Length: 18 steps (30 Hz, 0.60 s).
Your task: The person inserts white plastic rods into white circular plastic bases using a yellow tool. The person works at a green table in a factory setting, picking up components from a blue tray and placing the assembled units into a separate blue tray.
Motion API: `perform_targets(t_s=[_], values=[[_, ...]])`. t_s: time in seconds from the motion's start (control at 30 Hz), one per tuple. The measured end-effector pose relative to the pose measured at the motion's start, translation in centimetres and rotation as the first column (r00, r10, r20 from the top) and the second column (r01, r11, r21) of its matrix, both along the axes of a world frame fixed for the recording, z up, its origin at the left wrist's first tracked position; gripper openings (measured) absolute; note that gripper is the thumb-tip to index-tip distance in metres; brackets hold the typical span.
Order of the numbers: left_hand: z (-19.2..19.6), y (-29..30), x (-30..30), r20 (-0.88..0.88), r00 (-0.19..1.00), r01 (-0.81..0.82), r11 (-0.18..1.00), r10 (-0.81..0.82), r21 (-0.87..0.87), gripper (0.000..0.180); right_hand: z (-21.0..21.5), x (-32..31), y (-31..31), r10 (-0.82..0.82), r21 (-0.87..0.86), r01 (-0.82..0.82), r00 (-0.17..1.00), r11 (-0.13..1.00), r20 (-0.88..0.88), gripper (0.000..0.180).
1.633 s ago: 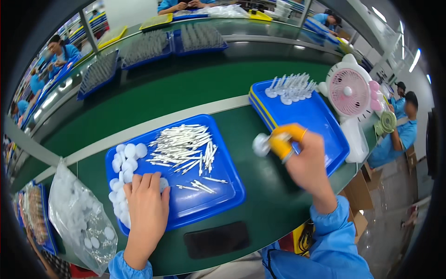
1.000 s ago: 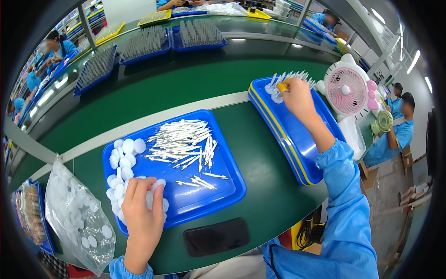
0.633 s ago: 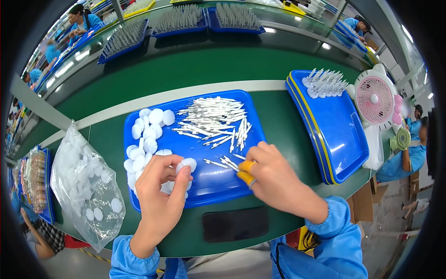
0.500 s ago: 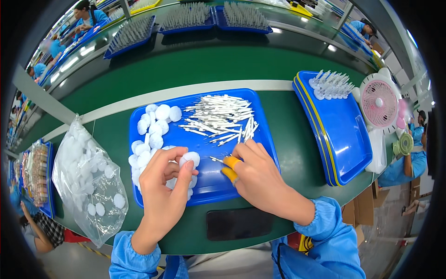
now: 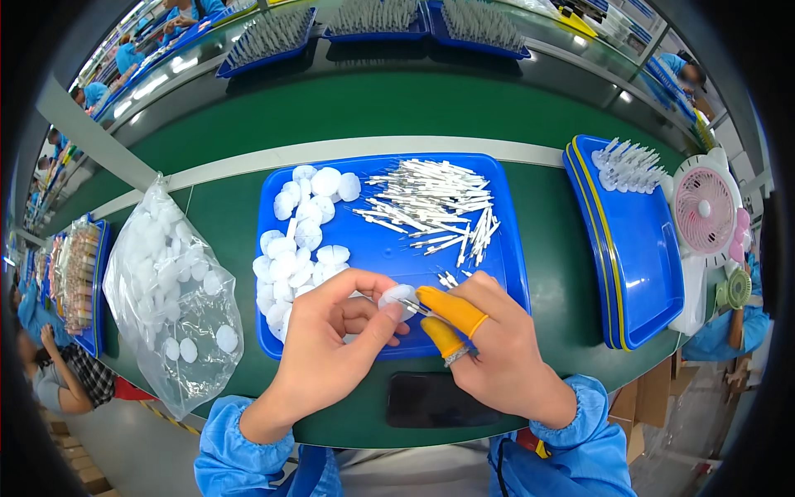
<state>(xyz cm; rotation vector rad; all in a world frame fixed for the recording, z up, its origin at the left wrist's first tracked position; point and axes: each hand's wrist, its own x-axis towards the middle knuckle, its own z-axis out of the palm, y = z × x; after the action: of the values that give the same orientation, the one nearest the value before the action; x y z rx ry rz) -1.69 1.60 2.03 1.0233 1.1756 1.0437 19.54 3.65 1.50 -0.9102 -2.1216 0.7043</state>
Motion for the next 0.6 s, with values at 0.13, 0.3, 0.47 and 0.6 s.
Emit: perform_targets(t_s=[0.13, 0.3, 0.47, 0.6], values=[[0.2, 0.0, 0.1, -0.003, 0.999, 0.042, 0.999, -0.043, -0.033, 0.014, -0.4, 0.5, 0.1, 0.029, 0.137, -0.034, 0.999, 0.99, 0.044, 0.031], [-0.6, 0.2, -0.2, -0.007, 0.997, -0.071, 0.997, 0.071, 0.008, 0.014, -0.2, 0.7, 0.1, 0.046, 0.117, -0.046, 0.999, 0.992, 0.003, 0.029], [-1.1, 0.1, 0.5, -0.153, 0.982, -0.076, 0.977, 0.108, 0.202, 0.014, -0.2, 0.7, 0.1, 0.06, -0.028, -0.06, 0.998, 0.998, -0.027, 0.031], [-0.8, 0.0, 0.6, -0.441, 0.888, 0.051, 0.926, 0.13, 0.375, 0.016, -1.0, 0.9, 0.2, 0.013, -0.044, -0.012, 1.0, 0.999, 0.026, 0.033]])
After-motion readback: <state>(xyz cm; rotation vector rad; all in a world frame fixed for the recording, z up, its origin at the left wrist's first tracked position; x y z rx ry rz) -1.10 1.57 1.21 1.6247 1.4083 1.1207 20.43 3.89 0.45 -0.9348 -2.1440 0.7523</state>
